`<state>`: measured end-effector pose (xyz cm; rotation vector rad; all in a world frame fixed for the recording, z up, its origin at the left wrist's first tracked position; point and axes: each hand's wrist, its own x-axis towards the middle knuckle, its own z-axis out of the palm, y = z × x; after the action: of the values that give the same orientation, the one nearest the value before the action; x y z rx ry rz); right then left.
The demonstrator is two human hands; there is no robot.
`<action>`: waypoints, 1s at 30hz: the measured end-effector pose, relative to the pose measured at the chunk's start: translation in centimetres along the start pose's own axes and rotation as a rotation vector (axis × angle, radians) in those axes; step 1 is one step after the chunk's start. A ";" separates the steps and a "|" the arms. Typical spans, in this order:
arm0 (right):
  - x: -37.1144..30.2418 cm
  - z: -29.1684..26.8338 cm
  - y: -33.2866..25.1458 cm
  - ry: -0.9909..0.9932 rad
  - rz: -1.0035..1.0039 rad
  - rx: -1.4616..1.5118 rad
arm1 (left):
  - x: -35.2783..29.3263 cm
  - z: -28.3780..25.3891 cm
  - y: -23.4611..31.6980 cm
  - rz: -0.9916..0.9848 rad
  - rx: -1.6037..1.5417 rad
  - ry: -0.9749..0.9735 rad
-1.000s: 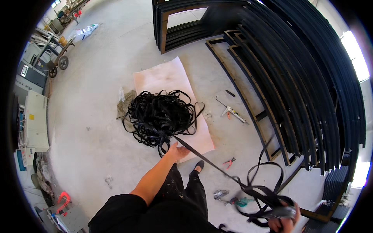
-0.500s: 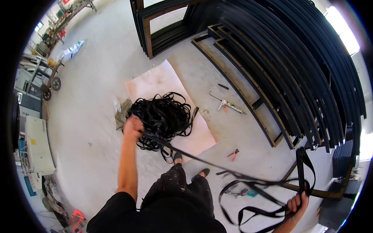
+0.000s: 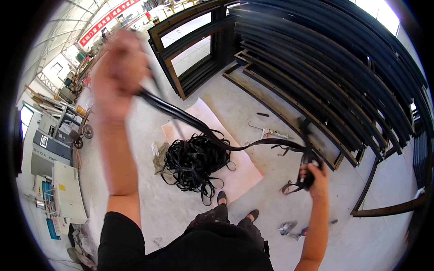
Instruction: The person picks up a long black rubber strip and a pair of pliers in a workshop. They walk over to a stack of window frames and begin installing the rubber strip into the frame's groove, using the pliers to push the material in.
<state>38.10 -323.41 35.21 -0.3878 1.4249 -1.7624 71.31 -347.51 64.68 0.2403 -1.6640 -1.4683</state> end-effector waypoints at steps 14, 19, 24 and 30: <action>-2.2 -0.9 18.5 -0.209 1.027 0.350 | -26.1 23.4 -23.0 -0.725 -0.074 -0.999; -1.3 -0.3 19.0 -0.127 1.142 0.551 | -31.3 18.5 -28.5 -0.691 0.021 -1.089; -3.0 2.0 14.4 -0.154 0.998 0.163 | -33.9 7.0 -33.0 -1.135 -0.278 -0.425; -8.4 6.9 11.0 -0.392 0.938 -0.432 | -39.8 -4.0 -44.8 -1.551 -0.831 0.722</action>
<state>52.34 -322.07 29.39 -0.2048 1.3578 -0.5911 80.35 -337.23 6.18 1.5538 0.0624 -2.4862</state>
